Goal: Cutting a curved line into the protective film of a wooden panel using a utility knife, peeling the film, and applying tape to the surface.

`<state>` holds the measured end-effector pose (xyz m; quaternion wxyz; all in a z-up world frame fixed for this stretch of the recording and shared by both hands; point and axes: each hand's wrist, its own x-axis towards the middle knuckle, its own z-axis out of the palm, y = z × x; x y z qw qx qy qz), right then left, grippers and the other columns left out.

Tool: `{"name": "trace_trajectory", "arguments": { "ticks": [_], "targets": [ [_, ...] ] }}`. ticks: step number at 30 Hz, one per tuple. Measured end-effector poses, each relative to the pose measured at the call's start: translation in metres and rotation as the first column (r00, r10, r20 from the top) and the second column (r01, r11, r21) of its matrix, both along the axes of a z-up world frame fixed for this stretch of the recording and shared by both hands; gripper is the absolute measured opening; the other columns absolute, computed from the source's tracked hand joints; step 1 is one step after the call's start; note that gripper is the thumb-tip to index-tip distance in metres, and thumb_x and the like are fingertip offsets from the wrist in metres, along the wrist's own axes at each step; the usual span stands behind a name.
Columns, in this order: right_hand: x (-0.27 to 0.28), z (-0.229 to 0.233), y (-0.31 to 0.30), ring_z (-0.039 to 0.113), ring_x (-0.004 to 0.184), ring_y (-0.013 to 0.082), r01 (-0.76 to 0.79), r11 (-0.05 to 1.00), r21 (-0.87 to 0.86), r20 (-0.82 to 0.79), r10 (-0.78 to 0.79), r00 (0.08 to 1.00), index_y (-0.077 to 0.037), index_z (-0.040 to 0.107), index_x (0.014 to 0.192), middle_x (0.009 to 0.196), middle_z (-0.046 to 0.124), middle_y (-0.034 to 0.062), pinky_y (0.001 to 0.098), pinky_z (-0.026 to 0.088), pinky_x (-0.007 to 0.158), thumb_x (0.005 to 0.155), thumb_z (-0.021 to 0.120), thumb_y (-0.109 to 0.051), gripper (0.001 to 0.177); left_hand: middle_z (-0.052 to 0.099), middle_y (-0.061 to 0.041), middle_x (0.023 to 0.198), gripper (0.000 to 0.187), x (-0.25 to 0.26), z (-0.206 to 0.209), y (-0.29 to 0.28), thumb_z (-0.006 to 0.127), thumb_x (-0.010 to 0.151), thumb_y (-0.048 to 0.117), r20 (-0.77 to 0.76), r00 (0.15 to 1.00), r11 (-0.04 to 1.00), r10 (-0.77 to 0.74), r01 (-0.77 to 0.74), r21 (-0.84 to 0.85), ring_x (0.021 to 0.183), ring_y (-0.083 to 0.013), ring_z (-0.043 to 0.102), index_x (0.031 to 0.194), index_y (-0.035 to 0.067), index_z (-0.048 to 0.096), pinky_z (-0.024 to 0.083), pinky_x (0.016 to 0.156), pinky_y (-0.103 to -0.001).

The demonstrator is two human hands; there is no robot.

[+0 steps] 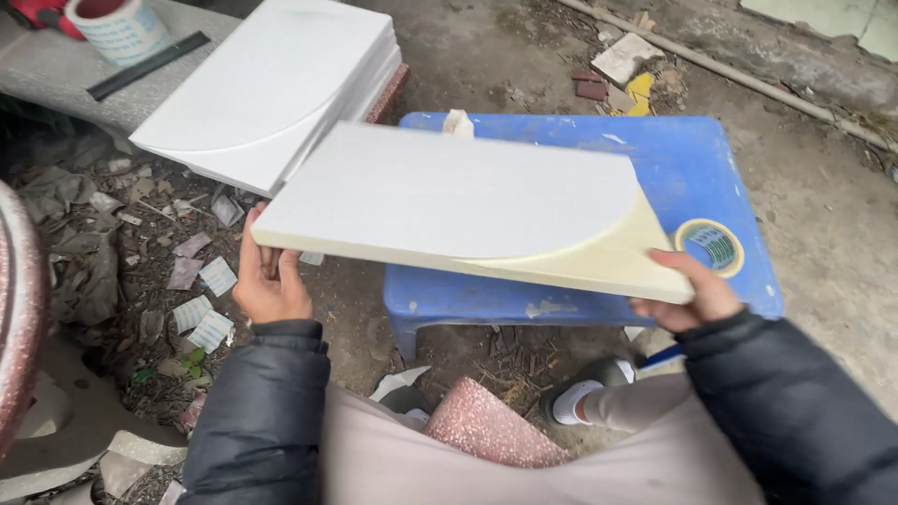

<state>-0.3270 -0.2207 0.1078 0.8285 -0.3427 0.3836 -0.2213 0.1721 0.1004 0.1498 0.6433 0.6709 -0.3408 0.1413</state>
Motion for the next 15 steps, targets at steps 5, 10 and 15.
{"name": "trace_trajectory", "arguments": {
  "ticks": [5, 10, 15],
  "targets": [
    [0.042, -0.081, 0.009, 0.085, 0.079, 0.0497, 0.159, 0.966, -0.204, 0.103, -0.14, 0.985, 0.017, 0.069, 0.136, 0.113, 0.082, 0.0402, 0.0548, 0.07, 0.059, 0.111, 0.075, -0.023, 0.047, 0.051, -0.047, 0.168, 0.09, 0.03, -0.076, -0.008, 0.056, 0.09, -0.034, -0.462, 0.769, 0.896, -0.442, 0.363, -0.254, 0.159, -0.055, 0.043, 0.176, -0.009, 0.045, 0.049, 0.132, -0.06],
    [0.031, -0.139, 0.022, 0.084, 0.077, 0.053, 0.166, 0.95, -0.266, -0.02, -0.177, 0.984, 0.017, 0.065, 0.141, 0.107, 0.08, 0.0432, 0.0523, 0.063, 0.05, 0.112, 0.078, -0.028, 0.055, 0.057, -0.041, 0.168, 0.061, 0.044, -0.146, -0.031, 0.068, 0.113, 0.006, -0.622, 0.634, 0.877, -0.459, 0.21, -0.432, 0.157, -0.0566, 0.053, 0.172, -0.002, 0.055, 0.051, 0.131, -0.066],
    [0.032, -0.052, 0.035, 0.084, 0.075, 0.0606, -0.243, 0.938, -0.247, -0.451, 0.111, 0.886, 0.028, 0.069, 0.119, 0.091, 0.079, 0.0545, 0.0625, 0.069, 0.054, 0.118, 0.065, -0.048, 0.077, 0.063, -0.05, 0.151, 0.063, 0.042, -0.155, -0.019, 0.077, 0.121, 0.017, -0.716, 0.634, 0.956, -0.291, 0.225, -0.189, 0.127, -0.0646, 0.072, 0.172, -0.008, 0.048, 0.072, 0.103, -0.068]
  ]
}}
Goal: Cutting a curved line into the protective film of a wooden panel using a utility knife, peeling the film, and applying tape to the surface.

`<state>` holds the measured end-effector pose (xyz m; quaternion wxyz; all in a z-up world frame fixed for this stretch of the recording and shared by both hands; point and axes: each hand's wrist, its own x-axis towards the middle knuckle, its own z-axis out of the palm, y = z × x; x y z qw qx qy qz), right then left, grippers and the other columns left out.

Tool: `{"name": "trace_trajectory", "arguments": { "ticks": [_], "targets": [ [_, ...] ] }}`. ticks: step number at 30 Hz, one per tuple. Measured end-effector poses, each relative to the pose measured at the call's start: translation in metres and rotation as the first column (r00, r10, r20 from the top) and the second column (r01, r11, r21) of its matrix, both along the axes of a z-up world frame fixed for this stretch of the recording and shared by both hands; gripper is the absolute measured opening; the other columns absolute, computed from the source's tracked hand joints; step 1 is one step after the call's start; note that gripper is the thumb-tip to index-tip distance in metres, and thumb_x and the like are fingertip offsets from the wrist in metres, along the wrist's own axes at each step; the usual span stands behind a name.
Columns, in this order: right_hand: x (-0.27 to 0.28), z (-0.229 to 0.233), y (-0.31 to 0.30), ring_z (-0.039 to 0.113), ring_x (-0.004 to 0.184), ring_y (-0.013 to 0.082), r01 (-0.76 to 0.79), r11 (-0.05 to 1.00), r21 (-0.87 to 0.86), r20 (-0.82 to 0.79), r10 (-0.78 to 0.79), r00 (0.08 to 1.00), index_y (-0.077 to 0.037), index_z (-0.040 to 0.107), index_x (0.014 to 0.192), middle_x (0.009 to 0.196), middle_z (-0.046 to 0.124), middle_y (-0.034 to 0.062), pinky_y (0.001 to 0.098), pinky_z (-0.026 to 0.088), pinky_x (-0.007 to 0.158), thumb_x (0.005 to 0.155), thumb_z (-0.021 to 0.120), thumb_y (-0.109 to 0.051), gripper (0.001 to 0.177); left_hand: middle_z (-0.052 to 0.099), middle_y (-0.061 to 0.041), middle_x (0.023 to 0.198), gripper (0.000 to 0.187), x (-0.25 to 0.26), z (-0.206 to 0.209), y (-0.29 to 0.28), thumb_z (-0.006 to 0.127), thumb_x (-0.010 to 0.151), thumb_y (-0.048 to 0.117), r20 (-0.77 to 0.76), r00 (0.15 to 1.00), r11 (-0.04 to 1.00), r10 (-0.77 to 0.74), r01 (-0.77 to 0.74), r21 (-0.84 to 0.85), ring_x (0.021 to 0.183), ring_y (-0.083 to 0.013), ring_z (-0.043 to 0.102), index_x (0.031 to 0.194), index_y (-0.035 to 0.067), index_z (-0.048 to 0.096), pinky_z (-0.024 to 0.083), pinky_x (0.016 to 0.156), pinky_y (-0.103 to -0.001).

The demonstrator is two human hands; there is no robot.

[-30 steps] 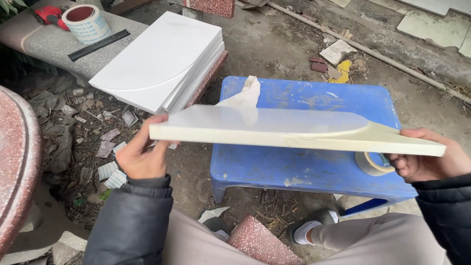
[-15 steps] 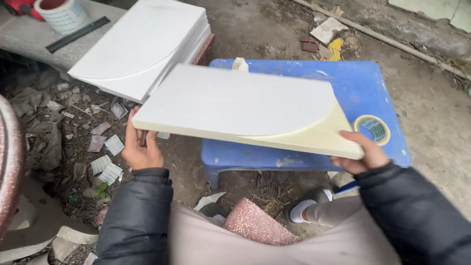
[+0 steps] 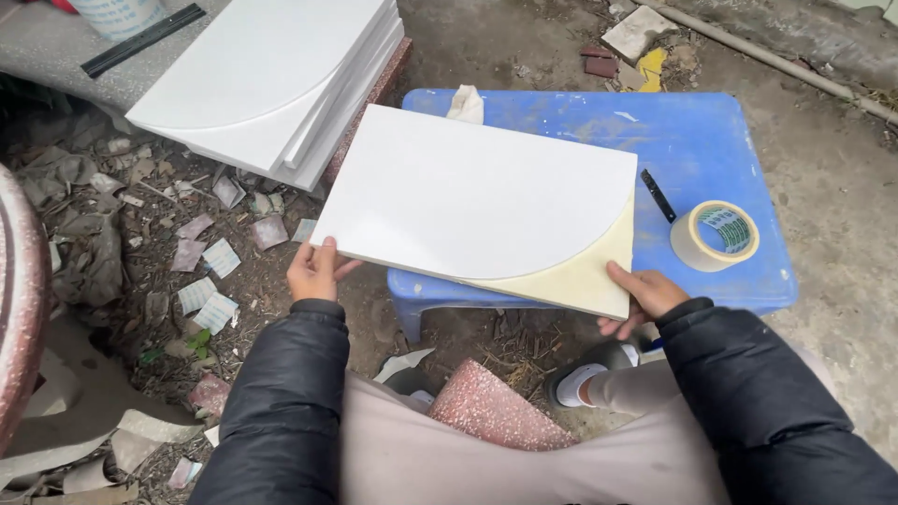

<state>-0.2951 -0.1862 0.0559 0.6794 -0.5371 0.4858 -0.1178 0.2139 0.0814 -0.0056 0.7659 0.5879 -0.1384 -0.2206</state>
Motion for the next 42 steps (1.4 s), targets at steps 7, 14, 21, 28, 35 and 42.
{"name": "trace_trajectory", "arguments": {
  "ticks": [7, 14, 21, 28, 35, 42],
  "targets": [
    [-0.034, 0.083, -0.036, 0.087, 0.081, 0.0333, -0.482, 0.649, -0.588, -0.717, -0.142, 0.683, -0.012, 0.089, 0.092, 0.077, 0.086, 0.008, 0.0487, 0.069, 0.087, 0.117, 0.066, -0.065, 0.063, 0.07, -0.041, 0.148, 0.056, 0.004, -0.016, -0.002, 0.08, 0.119, 0.016, -0.083, 0.997, 1.0, -0.008, 0.009, 0.018, 0.13, -0.0564, 0.073, 0.167, -0.002, 0.057, 0.07, 0.106, -0.065],
    [-0.138, -0.003, -0.107, 0.047, 0.173, 0.0297, -0.709, 0.368, -0.602, -0.796, -0.351, 0.493, -0.037, 0.074, 0.158, 0.159, 0.065, -0.0017, 0.0556, 0.047, 0.136, 0.101, 0.09, -0.049, 0.061, 0.062, -0.034, 0.164, 0.071, 0.019, -0.059, -0.004, 0.09, 0.11, 0.006, -0.393, 0.919, 0.99, -0.019, -0.038, -0.137, 0.147, -0.0527, 0.067, 0.171, 0.001, 0.055, 0.063, 0.122, -0.066],
    [-0.103, 0.048, -0.062, 0.058, 0.148, 0.0397, -0.344, 0.396, -0.851, -0.482, -0.331, 0.811, -0.006, 0.085, 0.127, 0.145, 0.081, 0.0161, 0.0581, 0.037, 0.116, 0.106, 0.085, -0.054, 0.053, 0.053, -0.015, 0.179, 0.11, -0.055, 0.054, -0.009, 0.094, 0.098, 0.016, -0.034, 0.961, 0.89, 0.275, -0.241, 0.386, 0.157, -0.038, 0.064, 0.186, 0.013, 0.028, 0.052, 0.133, -0.057],
    [0.015, 0.13, 0.068, 0.076, 0.091, 0.0243, 0.027, 0.572, -0.82, 0.064, 0.045, 0.997, -0.008, 0.088, 0.115, 0.095, 0.083, 0.0094, 0.0415, 0.062, 0.094, 0.099, 0.099, -0.028, 0.028, 0.067, -0.027, 0.146, 0.055, -0.26, 0.209, -0.039, 0.085, 0.108, 0.017, 0.643, 0.72, 0.964, -0.261, 0.23, 0.134, 0.145, -0.0528, 0.064, 0.157, -0.001, 0.068, 0.052, 0.125, -0.069],
    [0.026, 0.126, 0.107, 0.07, 0.077, 0.0319, -0.031, 0.455, -0.89, 0.085, 0.233, 0.969, -0.007, 0.086, 0.107, 0.09, 0.079, 0.0089, 0.0408, 0.059, 0.076, 0.102, 0.09, -0.021, 0.015, 0.066, -0.014, 0.13, 0.051, -0.3, 0.207, -0.054, 0.093, 0.104, 0.03, 0.736, 0.596, 0.933, -0.321, 0.334, 0.137, 0.125, -0.0393, 0.07, 0.145, 0.003, 0.08, 0.059, 0.111, -0.052],
    [0.023, 0.141, 0.116, 0.077, 0.083, 0.0403, -0.13, 0.413, -0.901, -0.029, 0.242, 0.97, -0.01, 0.085, 0.107, 0.09, 0.082, 0.0097, 0.0463, 0.061, 0.078, 0.102, 0.091, -0.028, 0.019, 0.075, 0.0, 0.107, 0.009, -0.303, 0.2, -0.055, 0.086, 0.11, 0.019, 0.669, 0.68, 0.946, -0.302, 0.3, 0.123, 0.106, -0.0291, 0.079, 0.117, 0.014, 0.09, 0.067, 0.09, -0.043]
  ]
}}
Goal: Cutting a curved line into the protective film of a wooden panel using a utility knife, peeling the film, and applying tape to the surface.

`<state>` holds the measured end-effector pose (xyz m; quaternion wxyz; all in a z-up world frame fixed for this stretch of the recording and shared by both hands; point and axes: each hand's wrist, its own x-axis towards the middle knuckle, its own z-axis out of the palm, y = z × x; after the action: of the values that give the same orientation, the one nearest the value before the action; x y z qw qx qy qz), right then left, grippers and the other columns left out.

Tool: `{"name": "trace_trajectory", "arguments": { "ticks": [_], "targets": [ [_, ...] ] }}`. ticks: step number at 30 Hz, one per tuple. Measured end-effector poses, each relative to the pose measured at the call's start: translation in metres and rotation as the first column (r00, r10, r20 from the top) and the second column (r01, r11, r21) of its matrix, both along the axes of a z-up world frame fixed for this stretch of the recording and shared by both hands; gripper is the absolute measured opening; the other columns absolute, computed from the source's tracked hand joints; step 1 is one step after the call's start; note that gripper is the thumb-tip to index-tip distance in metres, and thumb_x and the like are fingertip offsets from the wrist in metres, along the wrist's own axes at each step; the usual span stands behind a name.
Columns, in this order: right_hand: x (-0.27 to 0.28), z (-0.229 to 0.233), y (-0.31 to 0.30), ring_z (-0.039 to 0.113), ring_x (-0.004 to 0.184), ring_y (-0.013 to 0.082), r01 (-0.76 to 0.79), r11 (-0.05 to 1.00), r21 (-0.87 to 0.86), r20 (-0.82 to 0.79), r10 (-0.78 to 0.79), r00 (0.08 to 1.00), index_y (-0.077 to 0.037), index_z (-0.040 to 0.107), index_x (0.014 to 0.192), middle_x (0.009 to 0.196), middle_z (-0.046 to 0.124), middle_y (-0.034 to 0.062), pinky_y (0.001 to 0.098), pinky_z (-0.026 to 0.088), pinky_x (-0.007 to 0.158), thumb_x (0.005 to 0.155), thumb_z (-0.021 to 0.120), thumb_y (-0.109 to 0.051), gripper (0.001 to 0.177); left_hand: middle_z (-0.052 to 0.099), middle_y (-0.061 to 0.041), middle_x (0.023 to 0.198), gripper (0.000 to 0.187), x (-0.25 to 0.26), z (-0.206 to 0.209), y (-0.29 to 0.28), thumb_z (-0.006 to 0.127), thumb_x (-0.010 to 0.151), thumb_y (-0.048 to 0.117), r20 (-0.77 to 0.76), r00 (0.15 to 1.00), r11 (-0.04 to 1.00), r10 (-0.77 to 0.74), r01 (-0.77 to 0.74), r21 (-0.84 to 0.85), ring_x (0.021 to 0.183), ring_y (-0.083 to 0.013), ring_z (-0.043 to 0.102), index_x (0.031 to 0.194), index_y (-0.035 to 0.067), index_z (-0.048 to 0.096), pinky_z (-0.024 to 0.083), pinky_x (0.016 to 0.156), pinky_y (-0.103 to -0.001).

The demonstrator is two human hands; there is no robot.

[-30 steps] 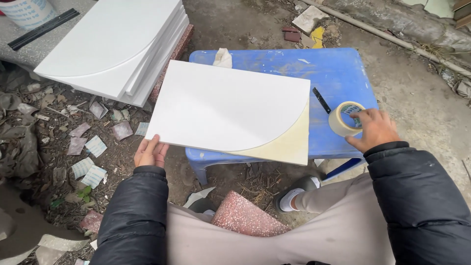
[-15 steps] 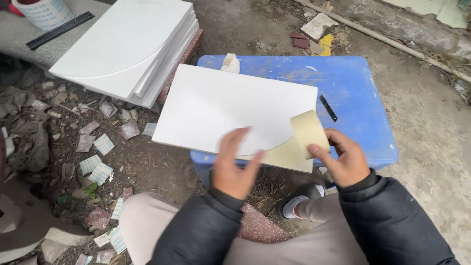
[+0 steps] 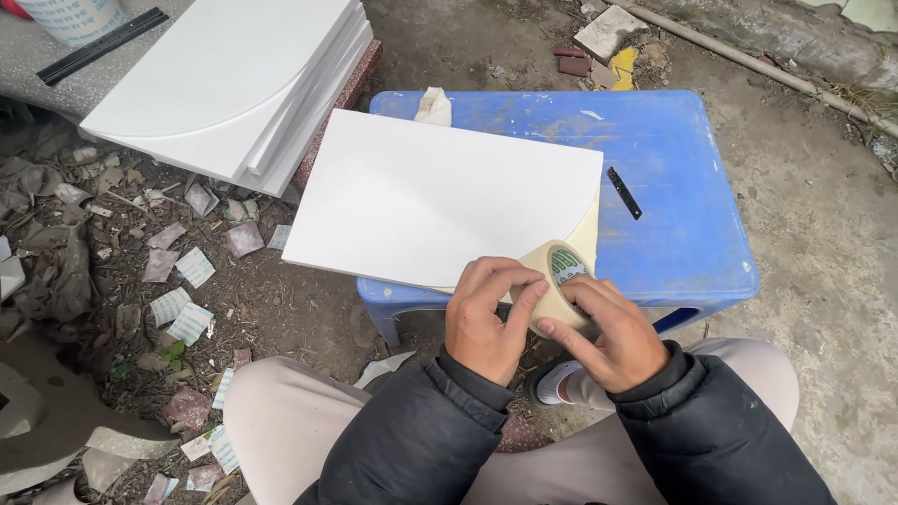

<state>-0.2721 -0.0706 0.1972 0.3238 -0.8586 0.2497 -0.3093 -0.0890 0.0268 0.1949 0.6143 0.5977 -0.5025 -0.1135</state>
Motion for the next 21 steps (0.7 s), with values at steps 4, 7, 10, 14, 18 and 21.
{"name": "trace_trajectory", "arguments": {
  "ticks": [4, 7, 10, 14, 18, 21],
  "targets": [
    [-0.005, -0.001, 0.003, 0.081, 0.076, 0.0435, -0.027, 0.991, 0.131, -0.082, 0.038, 0.996, -0.006, 0.088, 0.107, 0.08, 0.084, 0.0179, 0.0494, 0.062, 0.069, 0.099, 0.092, -0.028, 0.024, 0.064, -0.006, 0.109, 0.004, -0.014, -0.024, 0.011, 0.069, 0.117, 0.015, 0.06, 0.998, 1.0, 0.0, 0.001, -0.019, 0.104, -0.0352, 0.07, 0.114, 0.012, 0.07, 0.059, 0.088, -0.048],
    [-0.009, -0.002, -0.001, 0.075, 0.064, 0.0302, -0.008, 0.986, 0.167, -0.241, 0.048, 0.969, -0.013, 0.09, 0.106, 0.072, 0.083, 0.0089, 0.0423, 0.057, 0.061, 0.098, 0.088, -0.044, 0.031, 0.067, -0.011, 0.113, 0.012, -0.03, -0.025, 0.032, 0.056, 0.122, 0.017, 0.013, 0.998, 0.997, 0.055, -0.054, -0.057, 0.102, -0.0337, 0.067, 0.118, 0.008, 0.063, 0.056, 0.09, -0.045],
    [-0.005, -0.008, 0.004, 0.073, 0.051, 0.0193, 0.014, 0.991, 0.132, -0.431, 0.045, 0.901, -0.021, 0.089, 0.104, 0.066, 0.081, -0.0019, 0.0367, 0.055, 0.056, 0.1, 0.077, -0.062, 0.043, 0.075, -0.01, 0.12, 0.023, -0.038, -0.051, 0.05, 0.052, 0.124, 0.029, -0.1, 0.991, 0.995, 0.085, -0.079, 0.059, 0.103, -0.0281, 0.072, 0.123, 0.009, 0.064, 0.059, 0.091, -0.041],
    [0.001, -0.037, 0.01, 0.089, 0.083, 0.0317, 0.0, 0.995, 0.096, -0.518, 0.05, 0.854, -0.02, 0.091, 0.118, 0.099, 0.096, 0.0008, 0.0458, 0.063, 0.077, 0.1, 0.073, -0.071, 0.058, 0.083, -0.007, 0.112, 0.021, -0.025, -0.086, 0.059, 0.081, 0.109, 0.027, -0.472, 0.874, 0.958, 0.115, 0.028, 0.285, 0.098, -0.0173, 0.08, 0.119, 0.01, 0.075, 0.069, 0.09, -0.032],
    [0.014, -0.021, 0.022, 0.086, 0.087, 0.0204, 0.012, 0.957, 0.29, -0.599, 0.172, 0.782, -0.026, 0.088, 0.124, 0.103, 0.095, -0.0053, 0.0399, 0.063, 0.078, 0.084, 0.084, -0.052, 0.048, 0.079, -0.007, 0.099, 0.031, -0.009, -0.128, 0.065, 0.099, 0.095, 0.016, -0.657, 0.741, 0.947, 0.141, 0.092, 0.307, 0.091, -0.0153, 0.074, 0.114, 0.008, 0.077, 0.067, 0.086, -0.029],
    [0.015, -0.035, 0.019, 0.088, 0.106, 0.0222, -0.037, 0.935, 0.352, -0.61, 0.259, 0.749, -0.027, 0.08, 0.15, 0.13, 0.094, -0.0037, 0.0418, 0.065, 0.087, 0.092, 0.085, -0.059, 0.066, 0.079, -0.006, 0.097, 0.031, 0.001, -0.137, 0.067, 0.098, 0.095, 0.016, -0.609, 0.777, 0.936, 0.161, 0.076, 0.344, 0.089, -0.0146, 0.073, 0.115, 0.01, 0.076, 0.066, 0.083, -0.029]
  ]
}}
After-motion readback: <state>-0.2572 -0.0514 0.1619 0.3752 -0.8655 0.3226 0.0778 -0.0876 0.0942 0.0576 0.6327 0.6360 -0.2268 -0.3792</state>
